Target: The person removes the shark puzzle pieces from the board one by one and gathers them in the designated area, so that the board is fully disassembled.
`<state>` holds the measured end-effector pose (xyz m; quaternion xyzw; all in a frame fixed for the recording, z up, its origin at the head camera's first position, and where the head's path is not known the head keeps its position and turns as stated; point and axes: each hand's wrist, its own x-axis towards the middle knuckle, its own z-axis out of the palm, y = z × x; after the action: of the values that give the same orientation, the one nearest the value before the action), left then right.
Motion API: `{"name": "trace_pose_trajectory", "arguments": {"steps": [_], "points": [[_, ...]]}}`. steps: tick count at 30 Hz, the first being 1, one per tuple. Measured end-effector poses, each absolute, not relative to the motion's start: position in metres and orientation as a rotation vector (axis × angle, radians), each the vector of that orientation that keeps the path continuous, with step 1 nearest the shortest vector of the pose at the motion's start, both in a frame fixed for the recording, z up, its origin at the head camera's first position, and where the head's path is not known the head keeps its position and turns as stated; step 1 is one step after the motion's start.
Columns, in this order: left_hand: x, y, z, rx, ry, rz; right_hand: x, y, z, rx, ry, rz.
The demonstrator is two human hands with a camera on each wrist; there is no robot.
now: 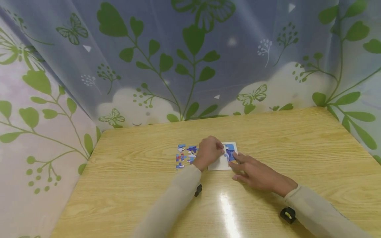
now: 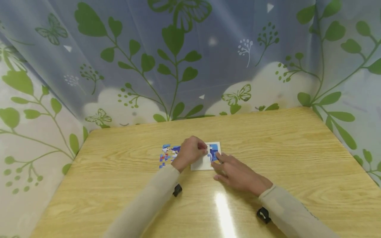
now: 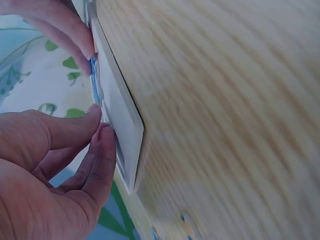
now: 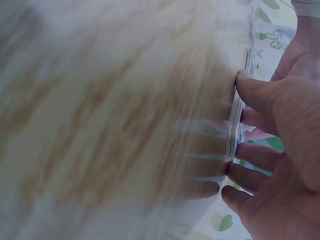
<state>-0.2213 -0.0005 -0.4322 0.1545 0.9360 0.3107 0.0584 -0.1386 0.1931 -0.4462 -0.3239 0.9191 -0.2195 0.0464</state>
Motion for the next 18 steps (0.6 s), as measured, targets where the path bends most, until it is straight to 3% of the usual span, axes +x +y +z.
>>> {"name": "trace_pose_trajectory", "arguments": {"steps": [18], "points": [[-0.225,0.015,-0.436,0.464,2.841,0.952,-0.140,0.193,-0.447,-1.000,2.801,-0.681]]}}
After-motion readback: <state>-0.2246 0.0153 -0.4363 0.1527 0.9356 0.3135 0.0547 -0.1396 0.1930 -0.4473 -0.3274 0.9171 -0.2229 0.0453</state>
